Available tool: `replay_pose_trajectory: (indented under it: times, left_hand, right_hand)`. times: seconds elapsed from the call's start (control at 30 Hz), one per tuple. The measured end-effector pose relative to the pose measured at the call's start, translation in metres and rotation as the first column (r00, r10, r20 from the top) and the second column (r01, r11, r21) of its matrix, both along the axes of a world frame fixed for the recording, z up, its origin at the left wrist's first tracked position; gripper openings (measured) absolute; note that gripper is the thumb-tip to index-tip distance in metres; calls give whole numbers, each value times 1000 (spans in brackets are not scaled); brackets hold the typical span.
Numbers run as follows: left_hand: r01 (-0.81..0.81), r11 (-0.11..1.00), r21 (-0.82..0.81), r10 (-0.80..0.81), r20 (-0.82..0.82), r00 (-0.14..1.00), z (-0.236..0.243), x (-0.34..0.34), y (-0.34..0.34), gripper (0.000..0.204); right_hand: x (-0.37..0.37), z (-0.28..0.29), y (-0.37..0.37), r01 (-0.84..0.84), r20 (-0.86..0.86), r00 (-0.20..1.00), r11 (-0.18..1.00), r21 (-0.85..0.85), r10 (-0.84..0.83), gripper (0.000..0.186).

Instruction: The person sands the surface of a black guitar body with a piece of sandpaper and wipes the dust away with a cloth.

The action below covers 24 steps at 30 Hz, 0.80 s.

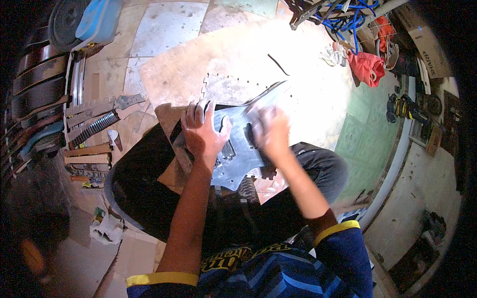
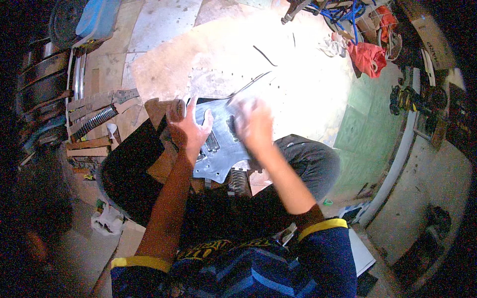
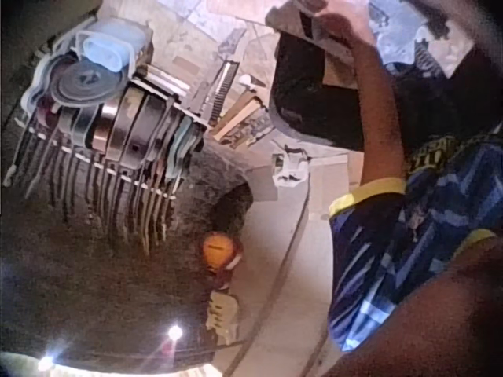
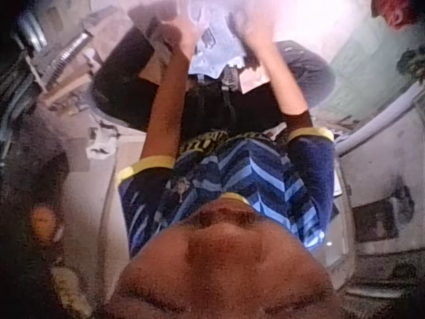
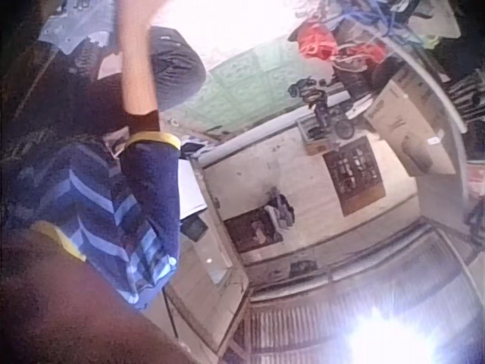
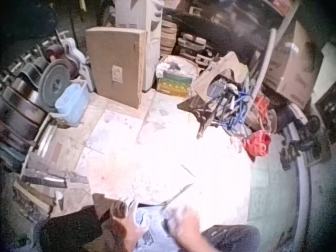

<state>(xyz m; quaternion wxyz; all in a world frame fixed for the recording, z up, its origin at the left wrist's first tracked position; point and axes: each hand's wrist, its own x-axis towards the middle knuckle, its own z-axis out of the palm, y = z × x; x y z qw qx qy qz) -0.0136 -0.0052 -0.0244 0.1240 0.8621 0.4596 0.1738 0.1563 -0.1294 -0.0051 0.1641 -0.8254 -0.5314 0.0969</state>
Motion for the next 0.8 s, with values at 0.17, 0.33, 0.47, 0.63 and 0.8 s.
replay_pose_trajectory:
  times: [0.17, 0.33, 0.47, 0.63, 0.8]
  left_hand:
    - [1, 999, -52, -1, 13, 1000, 9, 5, -1, 51]
    - [-7, 999, -54, 7, 0, 1000, 4, 1, -1, 52]
    - [3, 998, -56, -4, -20, 1000, 7, -1, 0, 54]
    - [3, 999, -46, -2, 25, 1000, 8, 3, 0, 52]
    - [-15, 1000, -25, 14, -39, 999, 5, 1, 0, 51]
  right_hand:
    - [104, -6, 15, 380, 18, 923, 916, 130, -385, 37]
    - [-31, 19, -10, 59, 41, 998, 992, -107, -55, 45]
    - [28, 8, -1, 179, 31, 984, 982, -55, -177, 41]
    - [21, 10, 7, 295, 88, 950, 954, 49, -298, 36]
    - [-18, 27, -15, 64, 66, 996, 998, -20, -62, 36]
